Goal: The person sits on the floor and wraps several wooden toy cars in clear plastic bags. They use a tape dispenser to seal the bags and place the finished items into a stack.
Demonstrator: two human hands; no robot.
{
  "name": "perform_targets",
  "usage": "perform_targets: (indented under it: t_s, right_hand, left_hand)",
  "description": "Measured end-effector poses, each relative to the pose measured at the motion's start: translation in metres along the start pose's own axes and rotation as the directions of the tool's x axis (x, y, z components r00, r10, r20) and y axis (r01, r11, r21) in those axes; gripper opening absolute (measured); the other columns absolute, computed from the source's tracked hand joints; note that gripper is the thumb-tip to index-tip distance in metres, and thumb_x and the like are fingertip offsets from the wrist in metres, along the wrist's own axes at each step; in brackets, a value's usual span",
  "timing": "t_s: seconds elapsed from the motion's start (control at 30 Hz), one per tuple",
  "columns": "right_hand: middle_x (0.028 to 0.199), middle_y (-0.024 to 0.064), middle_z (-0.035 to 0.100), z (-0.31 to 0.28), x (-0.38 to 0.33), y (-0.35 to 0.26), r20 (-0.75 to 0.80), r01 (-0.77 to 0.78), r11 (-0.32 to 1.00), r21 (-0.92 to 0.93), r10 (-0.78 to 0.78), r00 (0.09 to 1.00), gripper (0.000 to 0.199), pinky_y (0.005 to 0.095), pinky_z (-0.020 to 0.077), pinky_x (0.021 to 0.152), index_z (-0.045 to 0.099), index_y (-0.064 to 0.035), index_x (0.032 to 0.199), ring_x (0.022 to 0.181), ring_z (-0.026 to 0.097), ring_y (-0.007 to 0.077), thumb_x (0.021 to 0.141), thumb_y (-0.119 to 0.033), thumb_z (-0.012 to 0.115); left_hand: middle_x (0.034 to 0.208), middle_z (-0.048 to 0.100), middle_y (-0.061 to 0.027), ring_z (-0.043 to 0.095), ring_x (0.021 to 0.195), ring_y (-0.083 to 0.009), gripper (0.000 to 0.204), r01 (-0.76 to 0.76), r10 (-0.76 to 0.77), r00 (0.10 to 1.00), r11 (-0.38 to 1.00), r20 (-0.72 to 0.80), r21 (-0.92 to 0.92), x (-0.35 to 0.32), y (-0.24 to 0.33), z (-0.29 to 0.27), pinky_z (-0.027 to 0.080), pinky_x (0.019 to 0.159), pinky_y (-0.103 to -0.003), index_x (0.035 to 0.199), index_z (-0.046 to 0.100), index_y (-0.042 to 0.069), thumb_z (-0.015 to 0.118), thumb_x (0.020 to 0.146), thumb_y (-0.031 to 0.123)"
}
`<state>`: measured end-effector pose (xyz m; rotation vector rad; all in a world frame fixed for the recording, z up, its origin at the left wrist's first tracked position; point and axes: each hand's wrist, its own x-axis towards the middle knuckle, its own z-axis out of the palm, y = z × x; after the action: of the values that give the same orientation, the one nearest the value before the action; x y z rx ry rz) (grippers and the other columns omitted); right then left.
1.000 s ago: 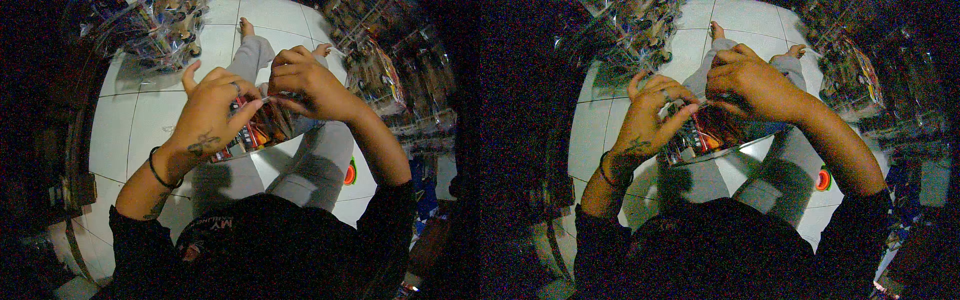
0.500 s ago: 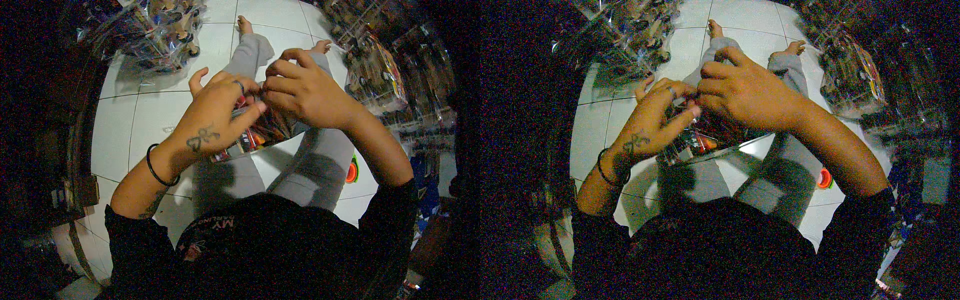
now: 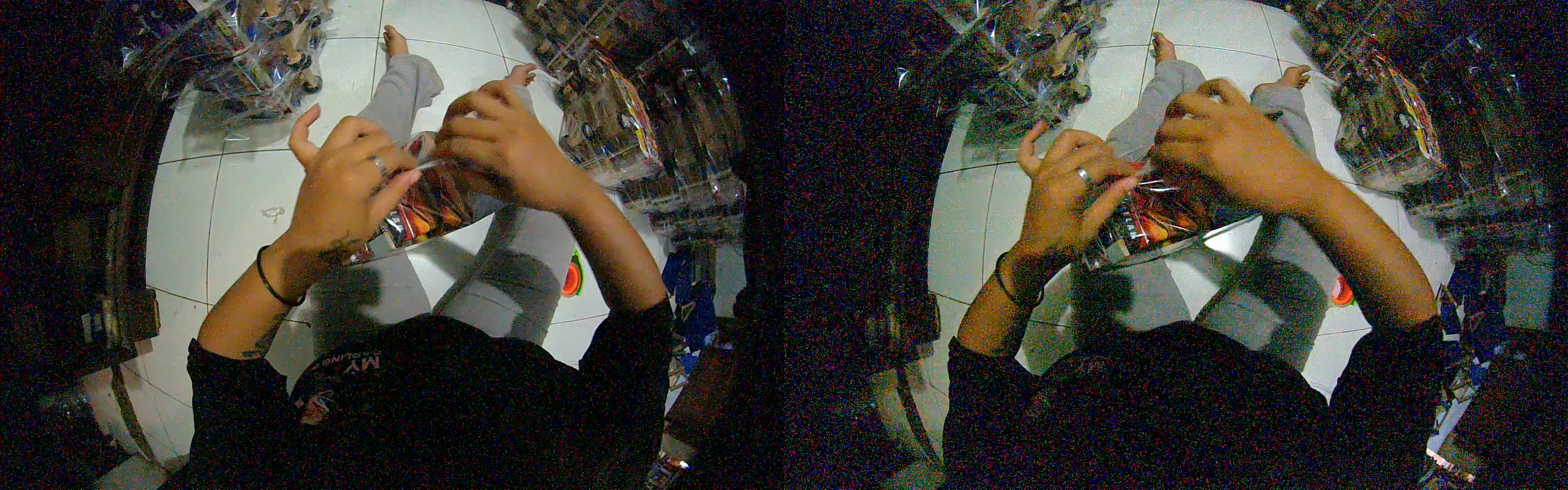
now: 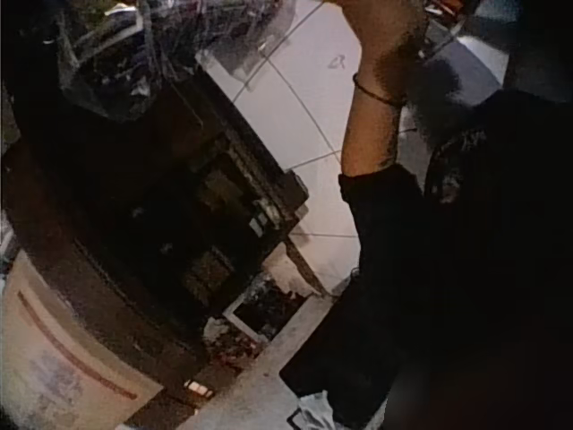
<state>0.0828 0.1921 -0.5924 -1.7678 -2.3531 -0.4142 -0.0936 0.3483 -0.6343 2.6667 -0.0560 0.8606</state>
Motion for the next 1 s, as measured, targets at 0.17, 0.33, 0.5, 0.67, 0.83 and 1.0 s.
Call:
perform_targets:
  t_s: [0.17, 0.33, 0.5, 0.67, 0.83, 1.0]
  right_hand:
    - [0.091, -0.0002, 0.060, 0.019, 0.003, -0.003, -0.048, -0.032, 0.995, 0.096, 0.036, 0.998, 0.021, 0.0389, 0.0366, 0.088, 0.065, -0.0130, 0.088, 0.096, 0.051, 0.0208, 0.071, -0.023, 0.060]
    - [0.086, 0.0006, 0.059, 0.008, 0.006, 0.005, -0.029, -0.026, 0.979, 0.200, 0.032, 0.999, 0.019, 0.0396, 0.0358, 0.084, 0.064, -0.0125, 0.084, 0.094, 0.050, 0.0216, 0.068, -0.024, 0.065]
    - [0.089, 0.0014, 0.058, 0.010, 0.006, 0.005, -0.030, -0.022, 0.988, 0.155, 0.027, 0.999, 0.022, 0.0408, 0.0358, 0.086, 0.063, -0.0124, 0.088, 0.094, 0.050, 0.0219, 0.069, -0.025, 0.065]
    - [0.095, -0.0003, 0.057, 0.015, 0.000, -0.004, -0.141, 0.143, 0.961, -0.235, -0.180, 0.974, 0.025, 0.0418, 0.0373, 0.091, 0.061, -0.0129, 0.093, 0.094, 0.051, 0.0195, 0.072, -0.024, 0.059]
    - [0.094, 0.0015, 0.058, 0.022, 0.001, -0.006, -0.066, 0.104, 0.990, -0.094, -0.110, 0.992, 0.022, 0.0428, 0.0371, 0.092, 0.061, -0.0096, 0.088, 0.098, 0.053, 0.0200, 0.072, -0.022, 0.055]
    - [0.090, 0.0006, 0.056, 0.023, 0.001, 0.008, 0.010, 0.104, 0.994, -0.021, -0.104, 0.995, 0.020, 0.0410, 0.0351, 0.093, 0.061, -0.0110, 0.089, 0.097, 0.051, 0.0194, 0.074, -0.022, 0.054]
  left_hand:
    - [0.080, 0.060, 0.0005, 0.054, 0.095, -0.0189, 0.017, 0.187, -0.196, 0.912, 0.981, 0.361, 0.059, -0.009, -0.005, -0.045, 0.010, 0.104, -0.049, 0.083, 0.065, 0.012, 0.068, 0.075, 0.027]
    - [0.084, 0.060, -0.0012, 0.054, 0.097, -0.0188, 0.018, 0.131, -0.123, 0.982, 0.990, 0.141, -0.045, -0.002, -0.003, -0.031, 0.010, 0.104, -0.049, 0.089, 0.065, 0.013, 0.065, 0.078, 0.028]
    - [0.083, 0.062, -0.0045, 0.056, 0.092, -0.0186, 0.015, 0.161, -0.145, 0.982, 0.979, 0.122, -0.124, 0.006, 0.002, 0.002, 0.019, 0.101, -0.046, 0.089, 0.066, 0.010, 0.062, 0.082, 0.022]
    - [0.084, 0.062, -0.0087, 0.060, 0.085, -0.0208, 0.018, 0.594, -0.305, 0.795, 0.566, 0.525, -0.571, 0.019, -0.012, 0.006, 0.043, 0.080, -0.031, 0.090, 0.064, 0.003, 0.059, 0.085, 0.020]
    - [0.087, 0.062, -0.0077, 0.057, 0.090, -0.0200, 0.020, 0.243, -0.178, 0.958, 0.920, 0.224, -0.306, 0.012, -0.001, 0.003, 0.031, 0.095, -0.043, 0.092, 0.064, 0.004, 0.059, 0.085, 0.022]
    - [0.084, 0.060, 0.0003, 0.053, 0.094, -0.0187, 0.012, 0.021, -0.034, 0.986, 0.996, 0.161, 0.082, 0.009, 0.009, -0.001, 0.013, 0.101, -0.054, 0.084, 0.066, 0.011, 0.063, 0.079, 0.021]
